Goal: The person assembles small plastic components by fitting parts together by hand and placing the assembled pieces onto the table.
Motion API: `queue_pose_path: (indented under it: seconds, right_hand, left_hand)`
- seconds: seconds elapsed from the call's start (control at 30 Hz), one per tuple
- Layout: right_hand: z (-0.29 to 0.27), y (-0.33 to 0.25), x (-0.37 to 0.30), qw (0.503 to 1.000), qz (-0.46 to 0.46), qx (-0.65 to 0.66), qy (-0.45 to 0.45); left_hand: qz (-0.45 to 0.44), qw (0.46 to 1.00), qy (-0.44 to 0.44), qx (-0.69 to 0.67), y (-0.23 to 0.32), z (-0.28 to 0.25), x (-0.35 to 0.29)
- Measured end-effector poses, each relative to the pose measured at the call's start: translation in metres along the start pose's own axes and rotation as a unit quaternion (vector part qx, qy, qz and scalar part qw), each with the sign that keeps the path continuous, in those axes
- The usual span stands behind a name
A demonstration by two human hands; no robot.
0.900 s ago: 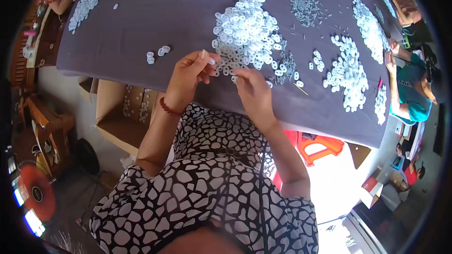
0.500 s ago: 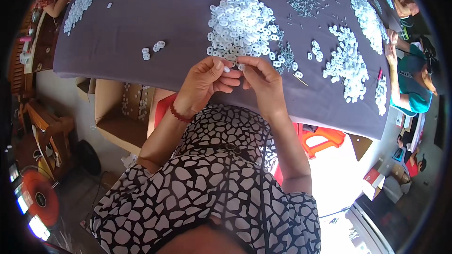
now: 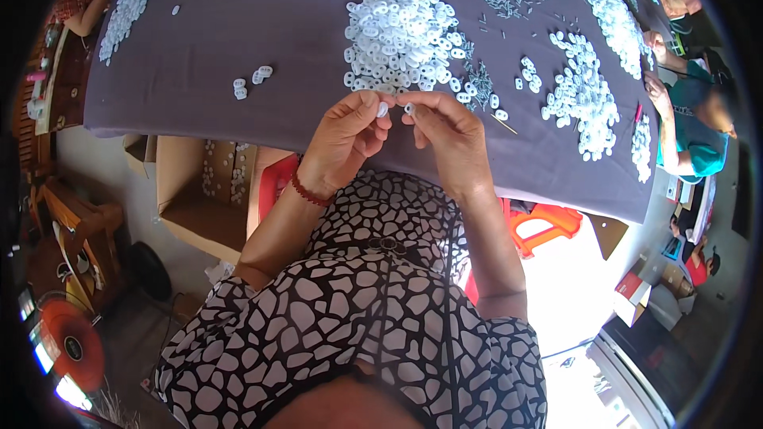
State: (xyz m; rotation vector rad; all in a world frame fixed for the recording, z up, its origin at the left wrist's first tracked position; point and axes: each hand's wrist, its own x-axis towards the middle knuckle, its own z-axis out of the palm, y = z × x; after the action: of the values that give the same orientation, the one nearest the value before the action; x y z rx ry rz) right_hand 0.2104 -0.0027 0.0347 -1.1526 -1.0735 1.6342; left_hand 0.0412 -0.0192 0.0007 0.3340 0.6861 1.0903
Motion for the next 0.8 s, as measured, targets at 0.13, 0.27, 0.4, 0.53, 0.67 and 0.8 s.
queue_pose_path:
  seconds: [0.13,0.27,0.4,0.53,0.67,0.8]
  right_hand:
    - [-0.001,-0.002,-0.001,0.999,0.036,0.022,0.011]
    - [-0.003,0.001,0.0,0.994,0.061,0.094,-0.003]
    - [-0.004,0.006,-0.003,0.997,0.066,0.042,0.019]
    - [-0.001,0.012,-0.007,0.994,0.061,-0.054,0.077]
    - [-0.001,0.028,-0.009,0.987,-0.037,-0.132,0.088]
    - [0.008,0.019,-0.014,0.987,0.021,-0.134,0.081]
  left_hand:
    - [-0.024,0.999,-0.019,-0.04,-0.003,-0.006,0.0]
    - [-0.014,1.0,0.007,0.011,-0.006,-0.008,0.001]
    - [0.176,0.902,0.132,0.371,-0.011,-0.001,-0.001]
    - [0.29,0.615,0.159,0.715,-0.011,-0.011,0.002]
    - [0.347,0.582,0.188,0.711,-0.011,-0.014,0.005]
    - [0.393,0.591,0.2,0.676,-0.014,-0.021,-0.001]
